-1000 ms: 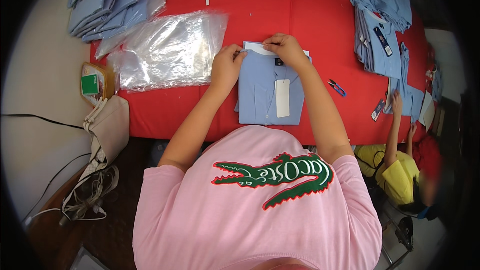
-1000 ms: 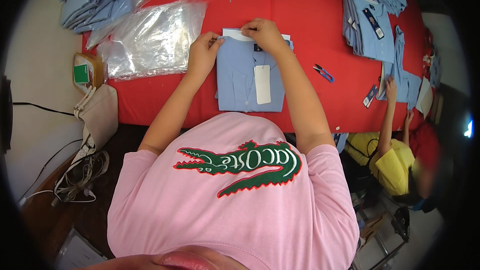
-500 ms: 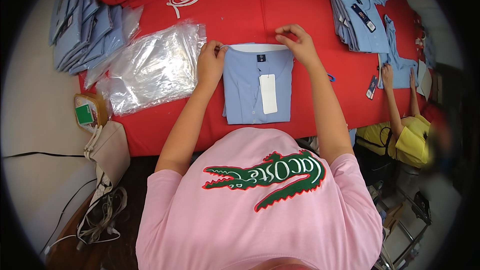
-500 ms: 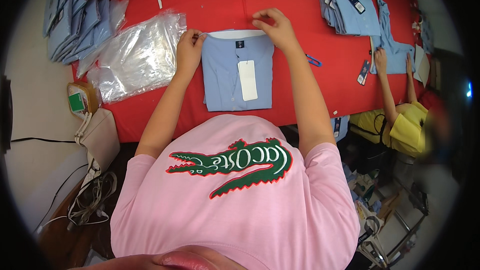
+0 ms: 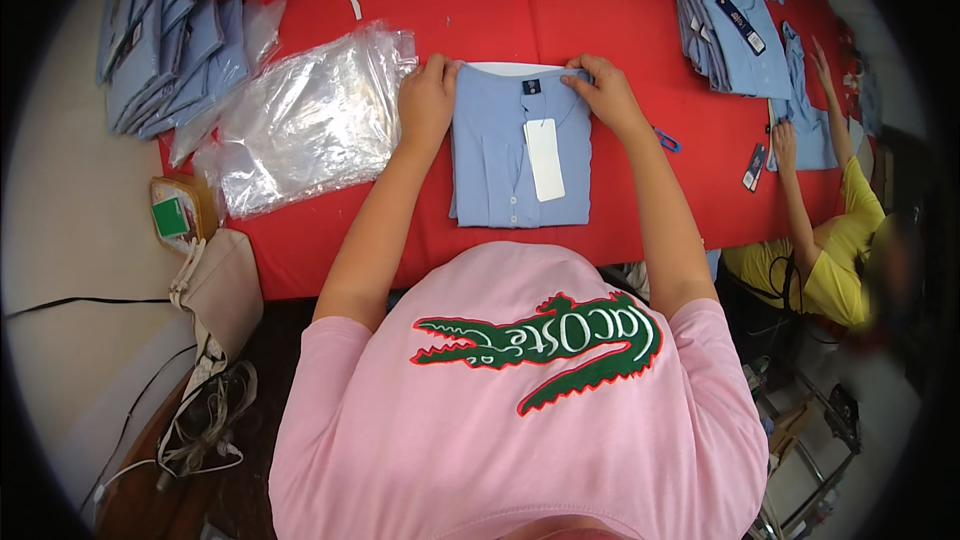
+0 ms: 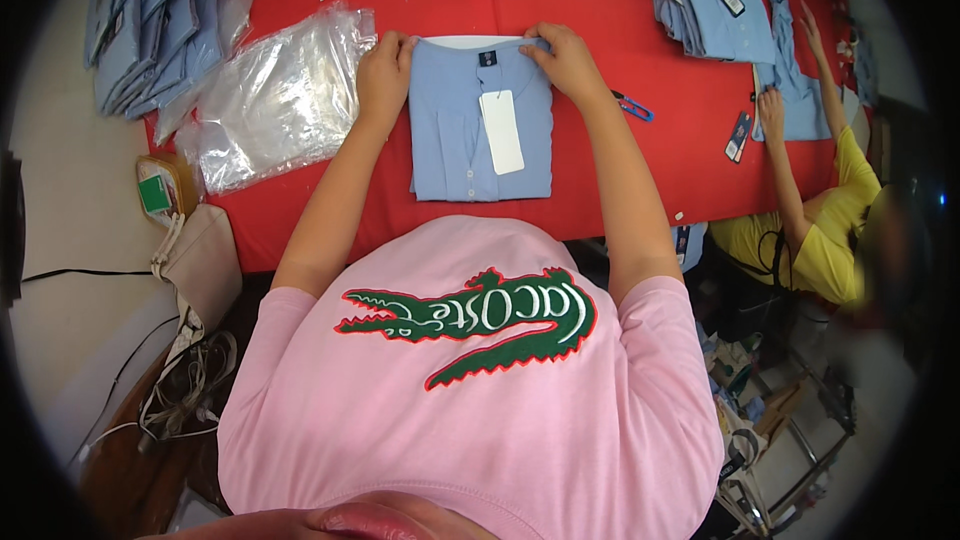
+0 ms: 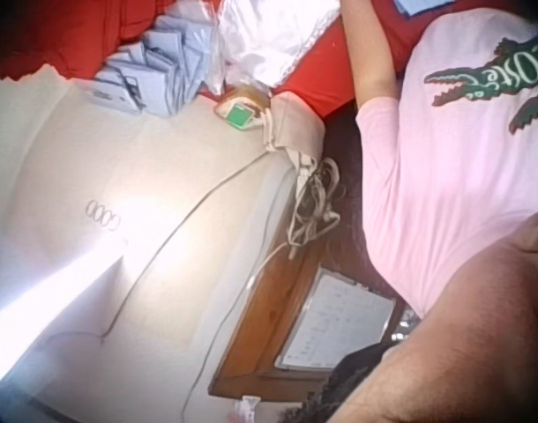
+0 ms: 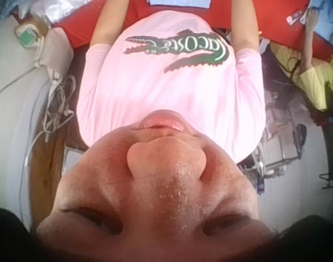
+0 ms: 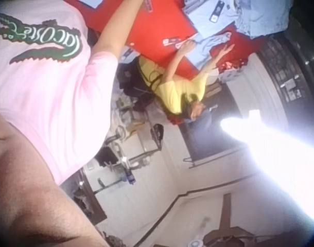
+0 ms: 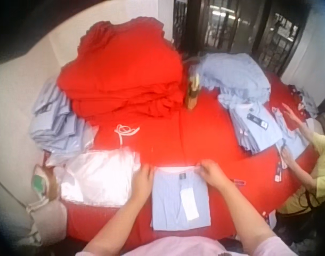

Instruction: The person places folded shirts into plastic bags, seals the bags by removing the adhesive strip, and hands the packaged shirts to another person.

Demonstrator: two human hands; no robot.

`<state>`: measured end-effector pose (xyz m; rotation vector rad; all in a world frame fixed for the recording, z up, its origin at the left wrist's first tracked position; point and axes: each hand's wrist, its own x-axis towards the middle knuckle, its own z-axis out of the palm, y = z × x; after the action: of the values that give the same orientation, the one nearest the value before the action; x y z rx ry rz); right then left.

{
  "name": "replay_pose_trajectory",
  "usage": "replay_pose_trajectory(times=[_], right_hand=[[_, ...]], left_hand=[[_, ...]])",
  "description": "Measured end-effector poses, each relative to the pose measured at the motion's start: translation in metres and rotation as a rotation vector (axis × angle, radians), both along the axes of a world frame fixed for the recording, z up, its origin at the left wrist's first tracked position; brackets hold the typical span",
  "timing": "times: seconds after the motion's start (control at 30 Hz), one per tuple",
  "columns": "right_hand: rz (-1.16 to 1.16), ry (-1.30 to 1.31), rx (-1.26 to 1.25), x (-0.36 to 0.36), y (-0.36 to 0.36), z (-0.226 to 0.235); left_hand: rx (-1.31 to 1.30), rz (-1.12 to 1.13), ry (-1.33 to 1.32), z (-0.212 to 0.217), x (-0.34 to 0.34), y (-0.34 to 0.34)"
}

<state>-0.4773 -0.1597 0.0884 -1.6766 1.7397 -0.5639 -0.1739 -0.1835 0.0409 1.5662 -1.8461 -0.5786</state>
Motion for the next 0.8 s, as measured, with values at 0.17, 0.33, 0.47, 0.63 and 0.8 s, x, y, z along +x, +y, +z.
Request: replay_pose_trajectory(times=[0.17, 0.33, 0.47, 0.63, 0.8], right_hand=[[-0.148, 0.051, -0.330, 0.011, 0.021, -0.001], [-0.470, -0.525, -0.213, -0.010, 0.129, -0.021], [-0.565, -0.678, 0.203, 0.002, 0.209, -0.008], [-0.507, -0.854, 0.289, 0.022, 0.221, -0.016], [-0.417, -0.757, 0.333, 0.011, 0.203, -0.009]], left_hand=[[-0.101, 0.076, 0.077, 0.029, -0.002, 0.020], [0.406, 0.141, 0.329, 0.067, 0.037, 0.146], [0.789, 0.115, 0.727, 0.034, 0.048, 0.222], [0.865, 0.035, 0.882, 0.014, 0.030, 0.218], [0.981, 0.065, 0.800, 0.019, 0.025, 0.202]])
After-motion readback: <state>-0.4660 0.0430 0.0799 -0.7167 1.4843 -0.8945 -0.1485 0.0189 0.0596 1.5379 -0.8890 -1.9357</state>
